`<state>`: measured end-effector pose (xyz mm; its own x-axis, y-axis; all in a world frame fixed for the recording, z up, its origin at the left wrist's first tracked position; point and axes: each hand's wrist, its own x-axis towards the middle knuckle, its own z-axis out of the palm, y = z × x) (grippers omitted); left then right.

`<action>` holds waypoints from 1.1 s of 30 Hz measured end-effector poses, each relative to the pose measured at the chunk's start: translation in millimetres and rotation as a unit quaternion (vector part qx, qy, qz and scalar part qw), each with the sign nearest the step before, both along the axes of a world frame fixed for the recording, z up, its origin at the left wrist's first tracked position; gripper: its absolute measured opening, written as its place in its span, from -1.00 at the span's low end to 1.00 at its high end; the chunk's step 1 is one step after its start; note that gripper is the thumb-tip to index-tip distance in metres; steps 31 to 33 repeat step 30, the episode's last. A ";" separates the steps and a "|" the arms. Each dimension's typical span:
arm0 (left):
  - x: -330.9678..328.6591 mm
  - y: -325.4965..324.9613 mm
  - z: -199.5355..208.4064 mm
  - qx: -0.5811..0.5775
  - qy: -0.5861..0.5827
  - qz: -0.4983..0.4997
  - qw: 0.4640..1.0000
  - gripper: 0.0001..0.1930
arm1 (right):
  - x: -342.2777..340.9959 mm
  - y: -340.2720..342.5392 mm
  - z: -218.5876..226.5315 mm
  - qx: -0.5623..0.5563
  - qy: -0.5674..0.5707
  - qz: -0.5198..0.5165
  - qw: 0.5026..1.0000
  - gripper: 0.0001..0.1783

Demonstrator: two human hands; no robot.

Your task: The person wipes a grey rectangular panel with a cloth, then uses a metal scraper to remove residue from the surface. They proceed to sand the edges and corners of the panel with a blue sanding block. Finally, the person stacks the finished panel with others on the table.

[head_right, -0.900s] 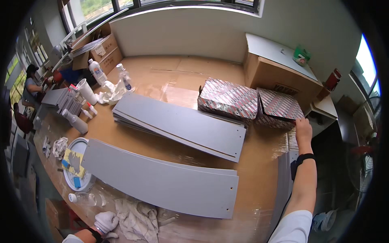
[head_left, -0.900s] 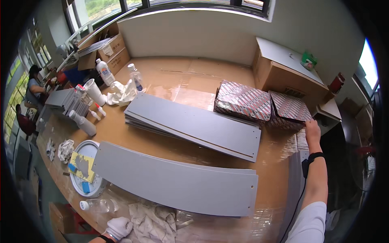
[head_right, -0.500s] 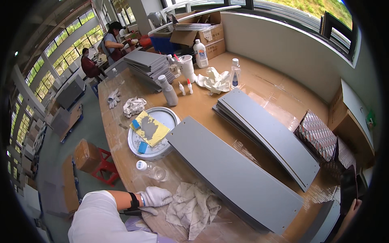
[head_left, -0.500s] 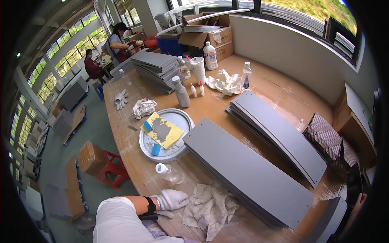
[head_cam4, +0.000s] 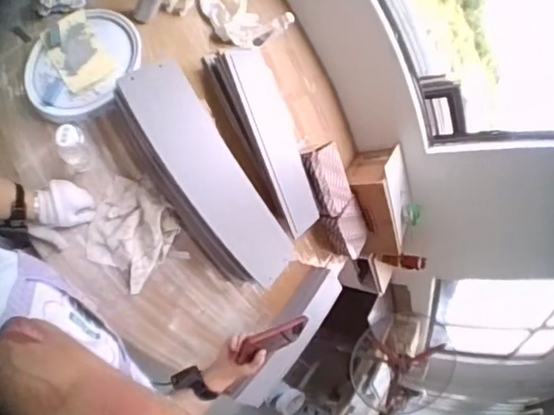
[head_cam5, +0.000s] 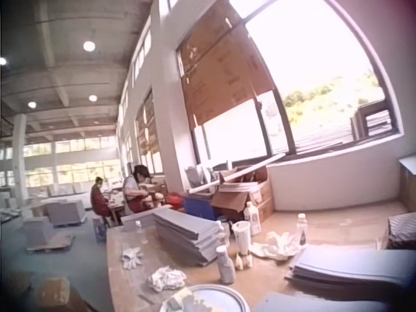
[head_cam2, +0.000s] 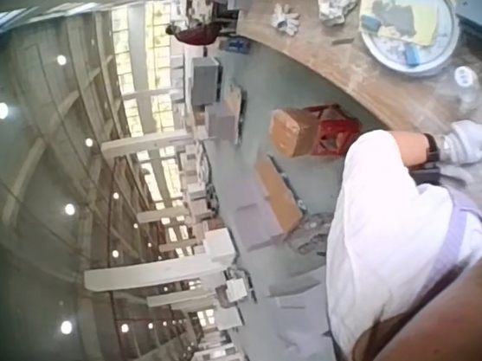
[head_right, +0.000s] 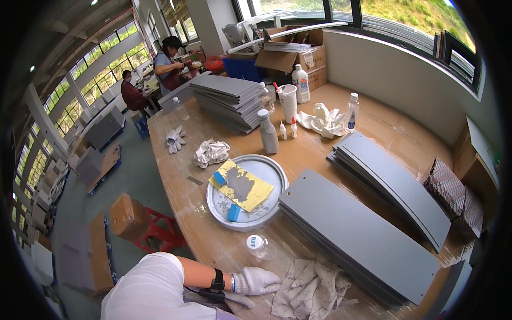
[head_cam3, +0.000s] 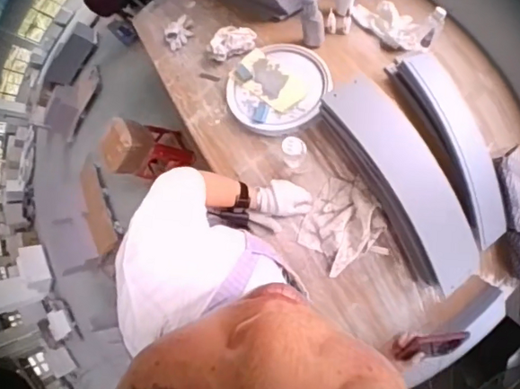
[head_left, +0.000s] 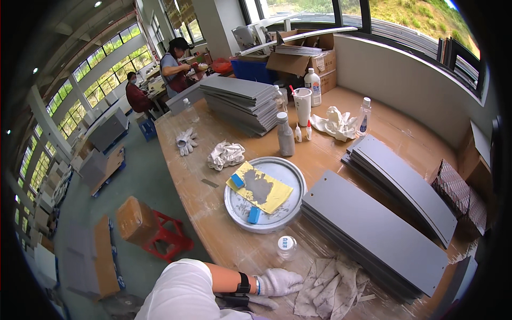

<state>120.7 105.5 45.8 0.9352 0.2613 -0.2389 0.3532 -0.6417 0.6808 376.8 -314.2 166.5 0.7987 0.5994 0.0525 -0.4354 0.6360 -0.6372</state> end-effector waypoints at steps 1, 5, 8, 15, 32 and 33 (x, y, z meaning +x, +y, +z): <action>-4.4 -0.8 -4.6 -0.004 -0.015 -0.001 1.000 -0.70 | -13.1 -6.7 -20.9 -0.037 0.017 -0.051 0.998 -0.49; -7.2 2.9 -3.1 -0.027 -0.044 -0.016 0.999 -0.70 | -79.4 62.2 -17.5 -0.299 -0.073 -0.227 0.924 -0.35; -12.4 1.4 -6.4 -0.012 -0.081 -0.008 0.997 -0.71 | -107.1 95.3 -8.7 -0.266 -0.068 -0.183 0.944 -0.33; -48.4 -4.7 -10.1 0.007 -0.102 0.049 0.994 -0.72 | -153.5 119.8 1.4 -0.217 -0.029 -0.059 0.974 -0.26; -228.8 -36.3 2.8 -0.004 -0.163 -0.102 0.981 -0.37 | -276.5 46.6 -63.3 -0.055 0.003 0.109 0.993 -0.02; -228.8 -36.3 2.8 -0.004 -0.163 -0.102 0.981 -0.37 | -276.5 46.6 -63.3 -0.055 0.003 0.109 0.993 -0.02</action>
